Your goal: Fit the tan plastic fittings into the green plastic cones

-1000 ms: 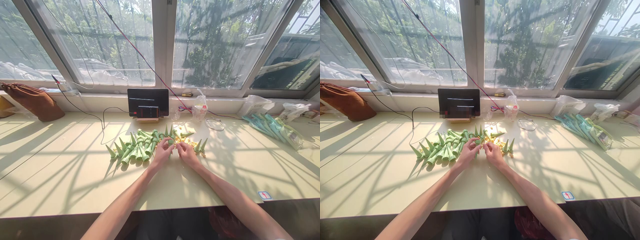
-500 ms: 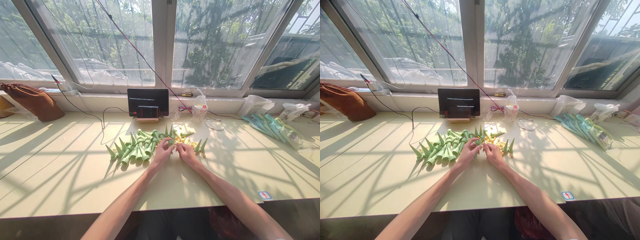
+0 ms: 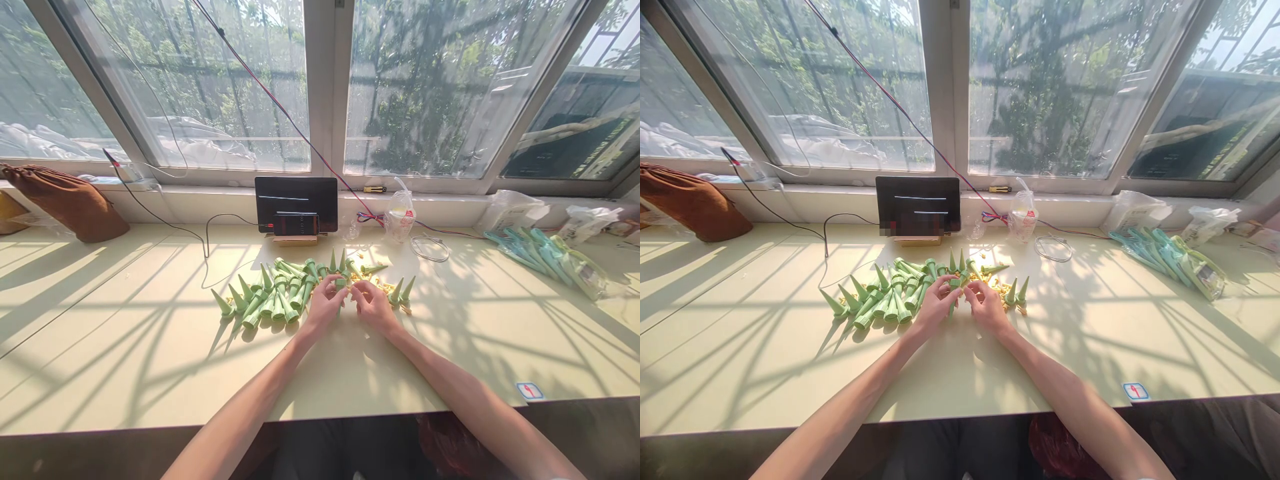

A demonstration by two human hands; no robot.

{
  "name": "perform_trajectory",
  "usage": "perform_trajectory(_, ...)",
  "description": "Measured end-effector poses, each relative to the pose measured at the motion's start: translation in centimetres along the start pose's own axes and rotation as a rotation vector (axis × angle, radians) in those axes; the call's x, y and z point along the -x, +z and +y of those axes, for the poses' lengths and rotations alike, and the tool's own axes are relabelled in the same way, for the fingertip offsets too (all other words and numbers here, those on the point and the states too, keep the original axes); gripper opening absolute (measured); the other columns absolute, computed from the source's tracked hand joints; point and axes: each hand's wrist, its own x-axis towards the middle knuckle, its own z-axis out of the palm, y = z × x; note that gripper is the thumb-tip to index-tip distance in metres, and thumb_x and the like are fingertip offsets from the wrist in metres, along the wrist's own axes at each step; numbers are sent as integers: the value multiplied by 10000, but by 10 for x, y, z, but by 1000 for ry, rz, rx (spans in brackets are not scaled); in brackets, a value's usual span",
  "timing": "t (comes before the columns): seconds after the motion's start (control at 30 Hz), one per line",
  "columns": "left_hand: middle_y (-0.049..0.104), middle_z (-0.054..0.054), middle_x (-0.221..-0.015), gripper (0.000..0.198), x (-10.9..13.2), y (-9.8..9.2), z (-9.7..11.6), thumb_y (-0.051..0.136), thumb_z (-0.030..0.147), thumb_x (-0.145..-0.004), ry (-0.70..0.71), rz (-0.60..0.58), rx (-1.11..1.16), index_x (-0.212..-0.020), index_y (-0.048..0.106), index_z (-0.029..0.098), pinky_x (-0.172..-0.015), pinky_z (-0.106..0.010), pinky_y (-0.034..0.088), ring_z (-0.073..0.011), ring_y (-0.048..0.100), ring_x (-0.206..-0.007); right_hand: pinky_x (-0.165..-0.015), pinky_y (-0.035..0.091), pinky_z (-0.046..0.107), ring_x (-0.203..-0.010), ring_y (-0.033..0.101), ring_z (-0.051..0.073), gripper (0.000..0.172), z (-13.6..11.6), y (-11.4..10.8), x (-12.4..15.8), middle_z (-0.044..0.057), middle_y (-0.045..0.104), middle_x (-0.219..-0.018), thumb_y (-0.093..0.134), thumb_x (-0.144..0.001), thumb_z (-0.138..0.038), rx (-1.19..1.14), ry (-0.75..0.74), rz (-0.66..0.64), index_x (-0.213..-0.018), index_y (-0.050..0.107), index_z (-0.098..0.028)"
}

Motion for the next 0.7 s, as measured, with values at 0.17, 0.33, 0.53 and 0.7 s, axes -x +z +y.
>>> perform_trajectory(0.17,584,27,-650,385,0,0,0,683,383,-760,-3,1,7,-1087,602,199,-519,-221,380,-112,528,-550,-481,477,269,-538,600,140,322,1,1,0,54,674,-874,610,-872,-504,2,-48,-10,-949,630,-192)
perform_trajectory(0.33,556,33,-633,373,1,0,1,680,377,-760,-5,-3,-6,-1082,610,202,-495,-214,366,-113,530,-545,-481,464,269,-527,590,147,312,0,1,0,27,655,-759,593,-876,-508,13,-39,-9,-900,623,-199)
perform_trajectory(0.53,545,32,-643,410,0,0,-1,696,416,-761,-17,-25,-1,-1103,599,213,-447,-194,333,-117,545,-552,-496,463,276,-521,586,155,330,-1,0,0,19,631,-700,557,-892,-521,49,-38,5,-817,612,-205)
perform_trajectory(0.7,506,44,-627,463,-1,0,-5,710,462,-755,-15,-50,-9,-1126,589,213,-419,-185,317,-127,559,-570,-522,461,281,-500,570,153,376,-2,-1,0,7,610,-635,519,-912,-540,85,-28,1,-750,591,-208)
